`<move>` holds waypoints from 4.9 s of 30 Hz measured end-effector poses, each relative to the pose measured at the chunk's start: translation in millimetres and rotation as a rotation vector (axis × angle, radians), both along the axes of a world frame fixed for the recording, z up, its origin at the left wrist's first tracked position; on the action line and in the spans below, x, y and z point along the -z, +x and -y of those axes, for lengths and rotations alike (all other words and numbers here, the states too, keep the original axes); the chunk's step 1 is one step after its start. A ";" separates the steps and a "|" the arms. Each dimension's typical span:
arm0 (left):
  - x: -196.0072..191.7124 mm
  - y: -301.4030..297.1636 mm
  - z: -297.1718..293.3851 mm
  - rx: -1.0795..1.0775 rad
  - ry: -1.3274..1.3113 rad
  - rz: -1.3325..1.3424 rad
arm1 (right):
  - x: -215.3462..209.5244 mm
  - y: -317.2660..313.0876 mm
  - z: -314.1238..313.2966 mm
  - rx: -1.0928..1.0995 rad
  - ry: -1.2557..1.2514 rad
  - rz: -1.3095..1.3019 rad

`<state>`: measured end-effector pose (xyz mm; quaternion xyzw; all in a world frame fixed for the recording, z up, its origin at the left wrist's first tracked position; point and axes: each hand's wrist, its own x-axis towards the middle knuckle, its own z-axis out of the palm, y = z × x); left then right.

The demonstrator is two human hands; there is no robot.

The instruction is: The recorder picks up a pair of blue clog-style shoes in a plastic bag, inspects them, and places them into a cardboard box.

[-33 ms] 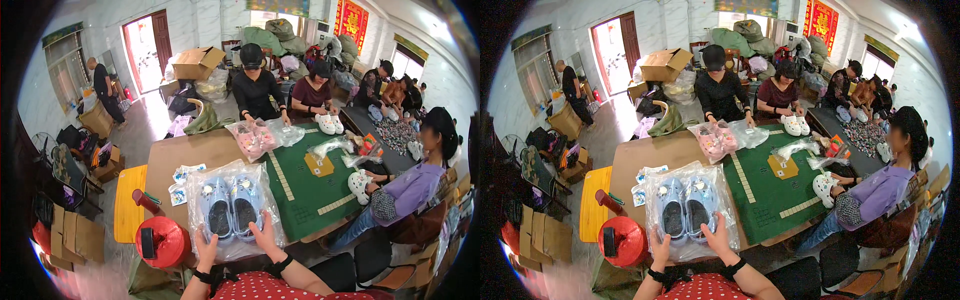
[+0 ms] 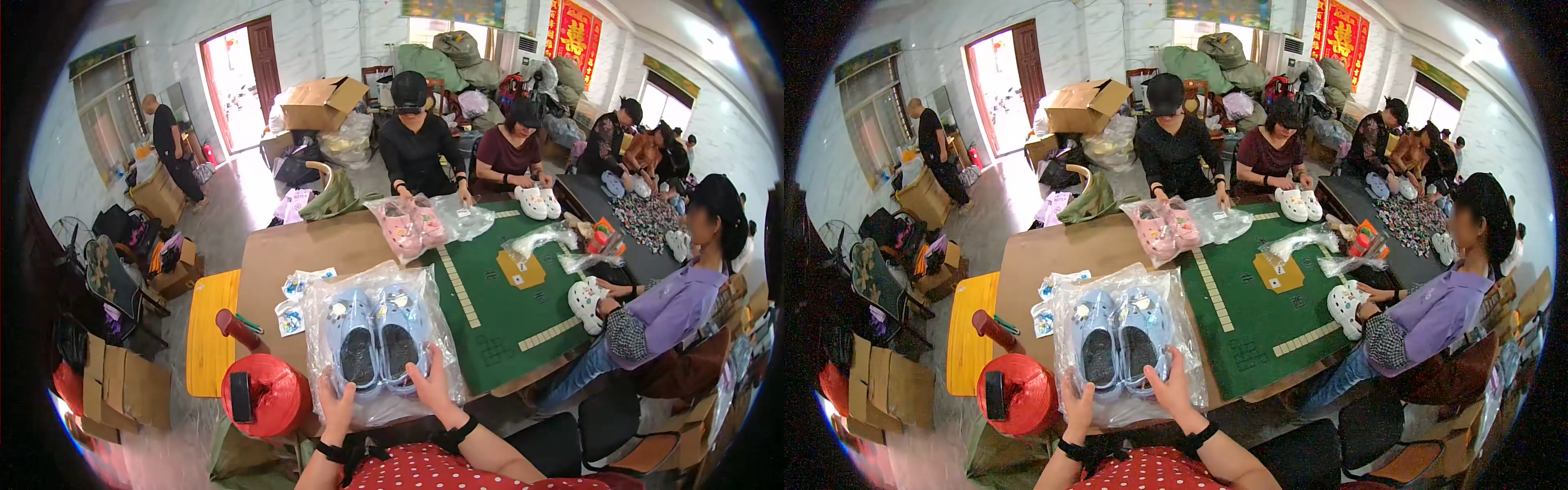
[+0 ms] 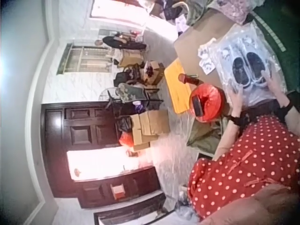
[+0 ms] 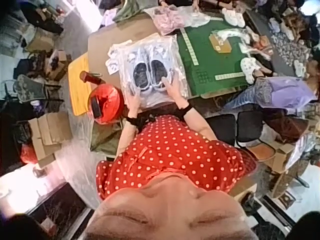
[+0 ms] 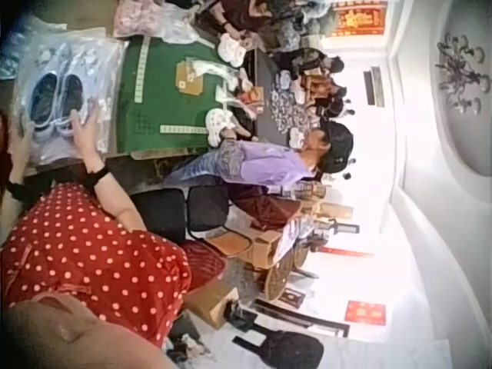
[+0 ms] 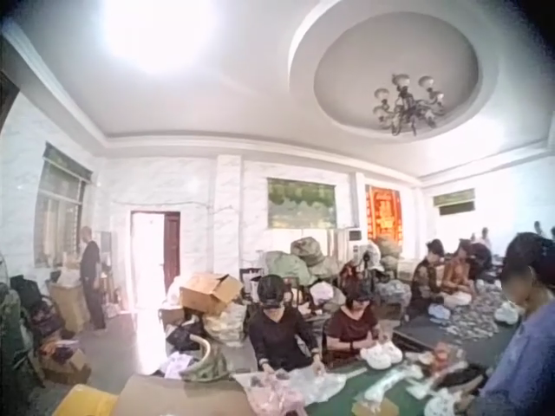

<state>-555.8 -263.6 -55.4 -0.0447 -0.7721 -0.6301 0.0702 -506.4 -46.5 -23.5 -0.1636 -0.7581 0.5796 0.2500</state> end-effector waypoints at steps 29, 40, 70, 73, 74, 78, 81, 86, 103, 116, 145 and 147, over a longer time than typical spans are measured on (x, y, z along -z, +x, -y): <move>3.7 0.3 2.7 0.022 -0.048 0.001 | 1.1 -0.7 -4.5 -0.039 -0.012 -0.059; 8.2 -1.5 0.0 -0.016 0.020 -0.041 | 7.8 -0.8 -6.4 -0.066 -0.036 -0.053; -71.3 -6.3 11.2 0.212 -0.141 0.261 | -14.4 -7.7 6.6 -0.026 -0.133 0.092; -77.0 -4.9 13.2 0.207 -0.173 0.235 | -14.4 -9.6 5.5 -0.038 -0.190 0.087; -80.3 -5.6 15.8 0.204 -0.171 0.236 | -12.5 -9.3 3.3 -0.042 -0.188 0.088; -63.5 -17.4 39.4 0.252 -0.404 0.175 | -20.5 -9.4 0.1 -0.062 -0.207 0.103; -38.5 -36.1 56.0 0.119 -0.344 0.093 | -31.0 -9.4 0.9 -0.037 -0.456 0.123; -28.3 -58.8 66.4 0.093 0.070 0.520 | -63.8 -6.8 10.8 -0.017 0.574 0.424; -52.8 -39.3 42.3 0.138 -0.352 0.298 | 5.4 -36.2 -80.6 -0.382 -0.474 0.472; -79.7 11.8 -51.5 0.108 -0.413 0.090 | -10.2 -25.6 -133.7 -0.343 -0.800 0.281; -91.7 37.9 -120.4 0.968 0.228 0.640 | 180.3 38.2 -323.6 0.071 -0.284 0.563; -109.1 42.3 -79.2 0.705 0.257 0.632 | 158.1 38.6 -324.9 0.115 -0.025 0.686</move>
